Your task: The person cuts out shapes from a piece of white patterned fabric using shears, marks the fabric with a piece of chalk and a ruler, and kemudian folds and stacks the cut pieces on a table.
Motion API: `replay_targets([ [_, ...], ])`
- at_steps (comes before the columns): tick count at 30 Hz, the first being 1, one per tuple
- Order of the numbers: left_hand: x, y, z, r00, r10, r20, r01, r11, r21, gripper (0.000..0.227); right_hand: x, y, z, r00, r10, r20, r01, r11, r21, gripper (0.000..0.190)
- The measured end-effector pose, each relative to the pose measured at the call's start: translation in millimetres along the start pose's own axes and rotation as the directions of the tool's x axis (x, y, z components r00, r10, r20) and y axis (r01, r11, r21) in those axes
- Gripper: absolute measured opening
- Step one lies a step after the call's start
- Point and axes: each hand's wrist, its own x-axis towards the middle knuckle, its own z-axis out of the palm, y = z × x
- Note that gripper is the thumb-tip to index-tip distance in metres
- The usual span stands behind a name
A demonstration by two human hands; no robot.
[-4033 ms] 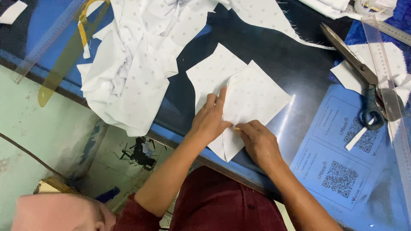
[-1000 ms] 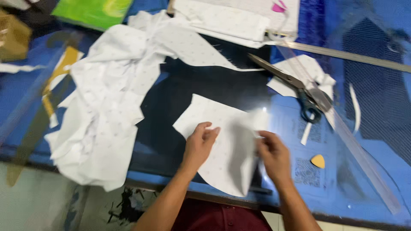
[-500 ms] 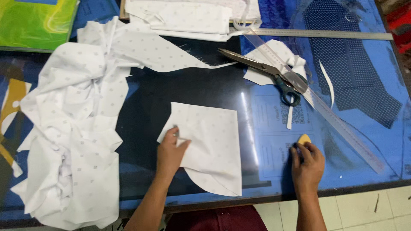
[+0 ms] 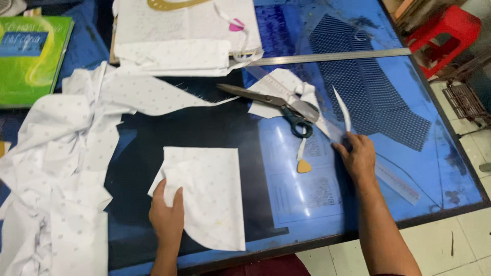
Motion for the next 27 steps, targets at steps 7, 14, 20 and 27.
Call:
replay_targets([
  [7, -5.5, 40.4, 2.9, 0.993, -0.08, 0.083, 0.068, 0.987, 0.144, 0.06, -51.4, 41.7, -19.9, 0.975, 0.15, -0.166, -0.144, 0.988, 0.048, 0.048],
  [14, 3.7, 73.4, 73.6, 0.725, 0.688, 0.033, -0.667, 0.688, 0.286, 0.03, -95.6, 29.1, -45.6, 0.923, 0.308, -0.23, -0.341, 0.932, -0.121, 0.051],
  [20, 63.2, 153.5, 176.8, 0.518, 0.841, 0.154, -0.853, 0.497, 0.158, 0.025, -56.4, -113.0, -34.3, 0.992, 0.118, 0.046, -0.126, 0.967, 0.221, 0.044],
  [27, 128.1, 228.8, 245.6, 0.485, 0.736, 0.472, -0.871, 0.359, 0.335, 0.054, -46.0, -127.6, -30.3, 0.746, 0.397, 0.535, -0.594, 0.759, 0.265, 0.029],
])
